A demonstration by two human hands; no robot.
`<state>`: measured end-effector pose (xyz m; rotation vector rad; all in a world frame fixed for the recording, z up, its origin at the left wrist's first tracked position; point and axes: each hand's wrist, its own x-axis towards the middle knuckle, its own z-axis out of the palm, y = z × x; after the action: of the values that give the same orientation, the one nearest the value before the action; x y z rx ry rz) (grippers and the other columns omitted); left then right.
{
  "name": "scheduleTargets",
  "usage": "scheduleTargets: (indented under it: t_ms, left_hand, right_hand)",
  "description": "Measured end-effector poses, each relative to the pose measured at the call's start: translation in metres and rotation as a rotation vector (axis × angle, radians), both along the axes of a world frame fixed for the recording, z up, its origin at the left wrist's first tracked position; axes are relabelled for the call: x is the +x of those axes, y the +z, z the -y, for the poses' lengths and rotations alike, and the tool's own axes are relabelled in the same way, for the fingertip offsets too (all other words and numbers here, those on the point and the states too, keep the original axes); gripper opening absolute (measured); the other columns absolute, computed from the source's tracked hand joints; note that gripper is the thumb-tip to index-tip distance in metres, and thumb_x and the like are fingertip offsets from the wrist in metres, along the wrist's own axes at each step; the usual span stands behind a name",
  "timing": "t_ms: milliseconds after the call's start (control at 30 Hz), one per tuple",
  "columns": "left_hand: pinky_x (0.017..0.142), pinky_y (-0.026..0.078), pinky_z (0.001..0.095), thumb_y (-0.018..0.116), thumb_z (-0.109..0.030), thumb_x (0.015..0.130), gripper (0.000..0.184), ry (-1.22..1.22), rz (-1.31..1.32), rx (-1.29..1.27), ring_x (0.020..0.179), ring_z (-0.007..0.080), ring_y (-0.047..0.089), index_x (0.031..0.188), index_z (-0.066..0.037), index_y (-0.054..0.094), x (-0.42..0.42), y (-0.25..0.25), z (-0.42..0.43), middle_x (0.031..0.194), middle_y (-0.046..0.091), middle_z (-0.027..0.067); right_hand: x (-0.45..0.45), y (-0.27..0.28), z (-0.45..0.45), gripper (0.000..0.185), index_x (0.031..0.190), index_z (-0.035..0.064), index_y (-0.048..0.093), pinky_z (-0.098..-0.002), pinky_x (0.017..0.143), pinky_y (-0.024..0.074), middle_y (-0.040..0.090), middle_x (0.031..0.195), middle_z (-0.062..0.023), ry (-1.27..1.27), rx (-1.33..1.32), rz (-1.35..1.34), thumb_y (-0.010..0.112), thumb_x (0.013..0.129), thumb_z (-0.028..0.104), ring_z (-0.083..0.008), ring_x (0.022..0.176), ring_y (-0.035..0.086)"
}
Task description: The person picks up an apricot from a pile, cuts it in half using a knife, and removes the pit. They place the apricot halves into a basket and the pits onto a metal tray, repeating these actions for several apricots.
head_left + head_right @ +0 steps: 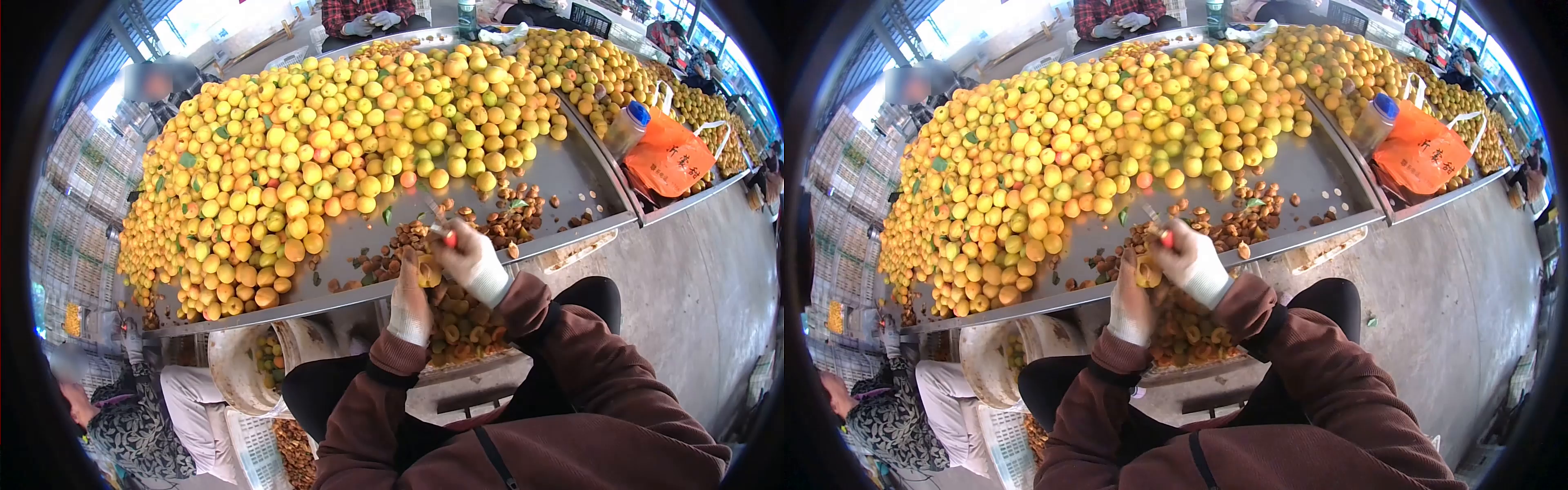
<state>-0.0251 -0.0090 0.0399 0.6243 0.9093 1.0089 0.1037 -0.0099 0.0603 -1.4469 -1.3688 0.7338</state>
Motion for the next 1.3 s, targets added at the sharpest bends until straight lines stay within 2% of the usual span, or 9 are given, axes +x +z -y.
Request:
scheduleTargets:
  t_ms: [233, 300, 533, 600, 833, 900, 1033, 1100, 1300]
  left_hand:
    - [0.054, 0.047, 0.0244, 0.042, -0.058, 0.097, 0.055, -0.124, -0.121, 0.202, 0.063, 0.0122, 0.055, 0.105, -0.006, 0.056, 0.0, 0.003, 0.007, 0.08, 0.057, 0.0026]
    - [0.054, 0.051, 0.0273, 0.043, -0.058, 0.097, 0.054, -0.194, -0.051, -0.129, 0.066, 0.0132, 0.059, 0.107, -0.006, 0.055, 0.005, 0.002, 0.008, 0.08, 0.059, 0.0037]
    - [0.055, 0.052, 0.0271, 0.042, -0.061, 0.096, 0.057, -0.18, 0.049, -0.094, 0.066, 0.0132, 0.061, 0.108, -0.006, 0.055, 0.026, 0.011, 0.018, 0.082, 0.061, 0.0041]
    - [0.081, 0.052, 0.0303, 0.033, -0.055, 0.101, 0.059, -0.152, 0.063, -0.062, 0.095, 0.0174, 0.063, 0.124, -0.004, 0.052, 0.028, 0.004, 0.017, 0.105, 0.064, 0.0078]
    - [0.085, 0.05, 0.03, 0.032, -0.052, 0.102, 0.058, -0.187, 0.029, -0.026, 0.103, 0.0162, 0.061, 0.129, -0.004, 0.048, 0.031, 0.019, 0.02, 0.115, 0.061, 0.0072]
    - [0.052, 0.043, 0.0223, 0.034, -0.059, 0.099, 0.057, -0.117, 0.027, 0.078, 0.057, 0.0091, 0.054, 0.099, -0.007, 0.057, 0.036, 0.02, 0.021, 0.073, 0.058, 0.0012]
    - [0.052, 0.043, 0.0229, 0.035, -0.056, 0.1, 0.053, -0.05, 0.026, 0.047, 0.056, 0.0094, 0.052, 0.097, -0.007, 0.056, 0.039, 0.007, 0.018, 0.071, 0.054, 0.0003]
    - [0.087, 0.05, 0.031, 0.039, -0.038, 0.103, 0.047, -0.157, -0.101, 0.219, 0.103, 0.0193, 0.061, 0.13, 0.0, 0.046, 0.03, -0.016, 0.014, 0.115, 0.06, 0.0115]
    - [0.087, 0.05, 0.034, 0.057, -0.008, 0.092, 0.045, -0.235, -0.808, 0.565, 0.107, 0.0248, 0.06, 0.133, 0.004, 0.042, 0.027, 0.028, 0.021, 0.113, 0.059, 0.0186]
  right_hand:
    - [0.014, 0.043, -0.004, 0.032, 0.066, 0.0105, 0.039, -0.0266, 0.038, 0.0244, 0.037, 0.053, 0.0009, 0.095, 0.065, -1.102, 0.045, 0.095, 0.022, -0.0104, 0.04, 0.028]
    - [0.013, 0.045, -0.003, 0.031, 0.067, 0.0107, 0.038, -0.0265, 0.038, 0.0238, 0.035, 0.054, 0.0011, 0.085, 0.093, -1.103, 0.045, 0.095, 0.02, -0.0102, 0.04, 0.027]
    - [0.001, 0.053, 0.002, 0.018, 0.075, 0.0089, 0.048, -0.0239, 0.04, 0.0296, 0.045, 0.058, 0.0015, -0.081, 0.132, -0.969, 0.054, 0.092, 0.011, -0.0078, 0.044, 0.038]
    - [0.0, 0.044, 0.002, 0.008, 0.083, 0.0071, 0.056, -0.0207, 0.044, 0.0365, 0.053, 0.065, 0.0028, -0.099, 0.211, -0.941, 0.062, 0.089, 0.008, -0.0055, 0.05, 0.049]
    - [-0.001, 0.056, 0.008, 0.018, 0.076, 0.0059, 0.044, -0.024, 0.039, 0.0282, 0.045, 0.059, -0.0021, -0.128, 0.28, -0.943, 0.054, 0.091, 0.007, -0.0089, 0.042, 0.036]
    - [0.001, 0.059, 0.008, 0.018, 0.075, 0.006, 0.044, -0.0245, 0.039, 0.0277, 0.044, 0.058, -0.0019, -0.131, 0.282, -0.895, 0.053, 0.091, 0.006, -0.009, 0.042, 0.035]
    - [0.003, 0.058, 0.007, 0.019, 0.073, 0.0071, 0.043, -0.0247, 0.039, 0.0257, 0.04, 0.056, -0.0005, -0.126, 0.243, -0.922, 0.05, 0.09, 0.007, -0.009, 0.041, 0.03]
    - [0.001, 0.057, 0.006, 0.023, 0.07, 0.0091, 0.04, -0.0244, 0.039, 0.0229, 0.035, 0.055, 0.0013, -0.111, 0.161, -0.991, 0.048, 0.091, 0.01, -0.0081, 0.042, 0.026]
    - [0.011, 0.04, -0.007, 0.029, 0.066, 0.0117, 0.036, -0.0247, 0.04, 0.0197, 0.03, 0.054, 0.0027, 0.036, 0.098, -1.28, 0.046, 0.094, 0.015, -0.0071, 0.044, 0.023]
